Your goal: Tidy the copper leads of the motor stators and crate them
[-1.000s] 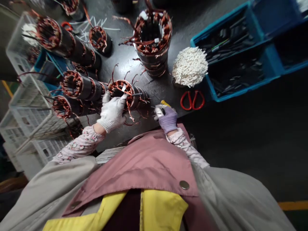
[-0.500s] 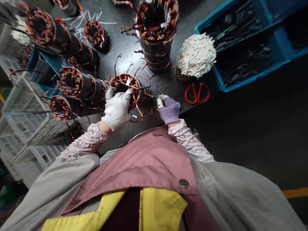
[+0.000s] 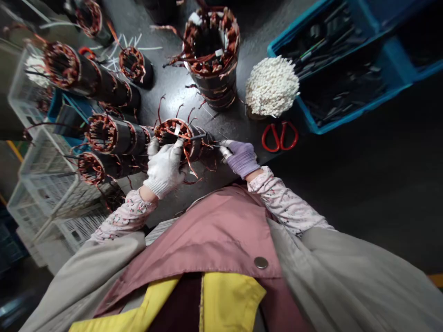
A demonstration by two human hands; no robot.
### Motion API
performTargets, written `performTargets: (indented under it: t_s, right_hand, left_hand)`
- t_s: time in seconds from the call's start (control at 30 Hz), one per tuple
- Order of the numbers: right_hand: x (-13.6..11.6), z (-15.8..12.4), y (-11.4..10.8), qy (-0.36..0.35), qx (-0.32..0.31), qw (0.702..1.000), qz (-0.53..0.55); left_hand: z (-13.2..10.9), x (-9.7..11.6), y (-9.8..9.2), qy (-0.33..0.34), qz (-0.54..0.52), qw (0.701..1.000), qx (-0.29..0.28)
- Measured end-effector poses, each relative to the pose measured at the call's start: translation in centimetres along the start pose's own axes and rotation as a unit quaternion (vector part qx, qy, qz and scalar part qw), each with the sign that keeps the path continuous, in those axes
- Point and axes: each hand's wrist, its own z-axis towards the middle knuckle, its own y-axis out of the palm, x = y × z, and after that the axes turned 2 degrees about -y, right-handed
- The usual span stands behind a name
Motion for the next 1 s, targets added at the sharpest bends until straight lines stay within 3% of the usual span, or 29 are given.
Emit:
performTargets:
  t_s: [0.2, 0.3, 0.47, 0.57, 0.67, 0.77, 1.0]
  right_hand:
    - [-2.1, 2.0, 0.5, -0.004, -0.086, 0.995, -0.040]
    - [-2.6, 2.0, -0.4, 0.014, -0.137, 0.990, 0.003]
    - [-0.5, 1.2, -2.7, 0.206, -0.164, 0.957, 0.122]
    - [0.4, 2.0, -2.2, 0.252, -0.266, 0.926, 0.087]
    - [0.3, 3.6, -0.8, 0.232, -0.366, 0.901, 0.018]
    - [0.1, 5.6, 0.0, 0.145, -0.439, 0.874, -0.150]
    - [-1.7, 8.7, -0.3, 0.050, -0.458, 0.841, -0.286]
  left_hand:
    - [-0.3, -0.4, 0.4, 0.007, -0.009, 1.000, 0.015]
    - [-0.5, -0.7, 0.4, 0.020, -0.013, 1.000, 0.020]
    - [-1.0, -1.2, 0.4, 0.033, -0.025, 0.999, 0.023]
    - [-1.2, -1.2, 0.6, 0.019, -0.028, 0.999, 0.024]
    - [-1.4, -1.3, 0.7, 0.016, -0.032, 0.999, 0.028]
    - [-1.6, -1.3, 1.0, 0.027, -0.034, 0.998, 0.044]
    - [-1.8, -1.0, 1.1, 0.035, -0.048, 0.996, 0.060]
